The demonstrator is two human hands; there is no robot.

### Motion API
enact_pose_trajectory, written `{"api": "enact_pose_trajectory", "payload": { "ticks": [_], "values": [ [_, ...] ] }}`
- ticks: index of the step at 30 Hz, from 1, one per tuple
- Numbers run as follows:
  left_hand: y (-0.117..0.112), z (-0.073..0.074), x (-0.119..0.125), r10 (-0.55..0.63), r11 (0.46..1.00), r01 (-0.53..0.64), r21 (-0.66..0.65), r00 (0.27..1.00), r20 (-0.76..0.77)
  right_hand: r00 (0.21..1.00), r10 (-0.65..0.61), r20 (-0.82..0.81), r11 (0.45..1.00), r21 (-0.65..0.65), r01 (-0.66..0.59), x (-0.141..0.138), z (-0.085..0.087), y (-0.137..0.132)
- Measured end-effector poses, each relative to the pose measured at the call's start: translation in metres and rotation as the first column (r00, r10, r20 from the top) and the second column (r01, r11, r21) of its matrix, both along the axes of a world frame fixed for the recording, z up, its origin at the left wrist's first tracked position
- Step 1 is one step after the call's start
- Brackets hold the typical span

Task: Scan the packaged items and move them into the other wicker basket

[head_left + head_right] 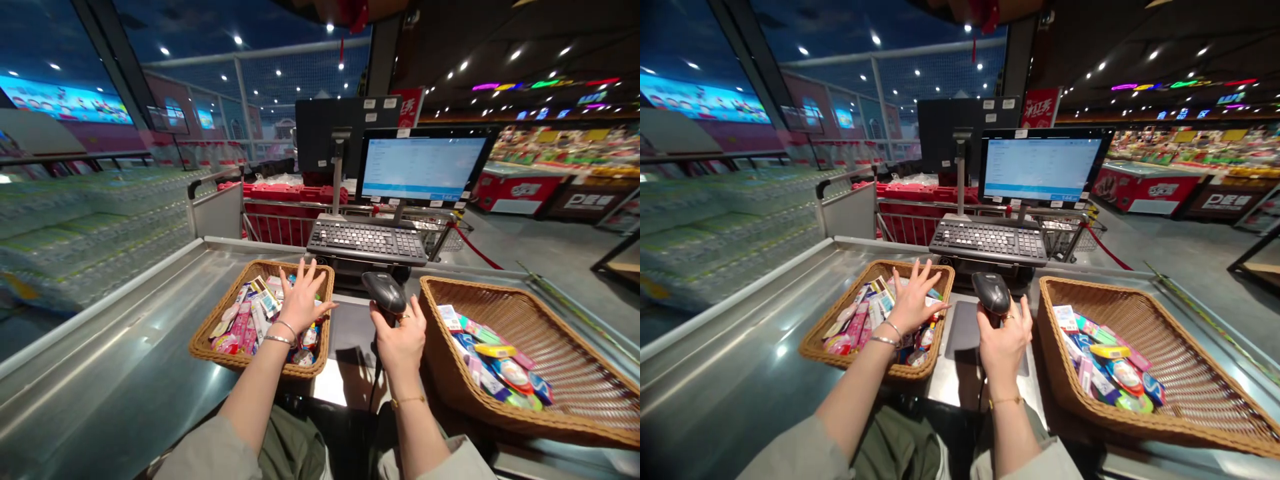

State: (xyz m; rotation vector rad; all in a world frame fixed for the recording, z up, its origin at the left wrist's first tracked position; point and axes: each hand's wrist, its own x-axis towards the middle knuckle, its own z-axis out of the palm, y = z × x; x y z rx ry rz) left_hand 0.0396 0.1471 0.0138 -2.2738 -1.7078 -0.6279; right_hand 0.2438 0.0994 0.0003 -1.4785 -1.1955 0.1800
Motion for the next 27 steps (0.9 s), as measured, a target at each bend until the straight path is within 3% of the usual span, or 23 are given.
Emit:
{"api": "enact_pose_trajectory", "payload": {
  "ticks": [15, 22, 27],
  "values": [
    [-0.016, -0.015, -0.091, 0.151, 0.97, -0.162, -0.183, 0.986, -0.074, 0.993, 0.115, 0.035, 0.993, -0.015, -0.114, -0.028, -0.003, 0.003],
    [-0.023, -0.015, -0.132, 0.164, 0.932, -0.185, -0.311, 0.982, -0.094, 0.988, 0.142, 0.061, 0.99, -0.037, -0.14, -0.03, -0.003, 0.002],
    [-0.024, -0.013, -0.155, 0.088, 0.913, -0.144, -0.382, 0.983, -0.16, 0.98, 0.166, 0.107, 0.986, -0.041, -0.163, -0.033, -0.003, 0.001]
  ]
}}
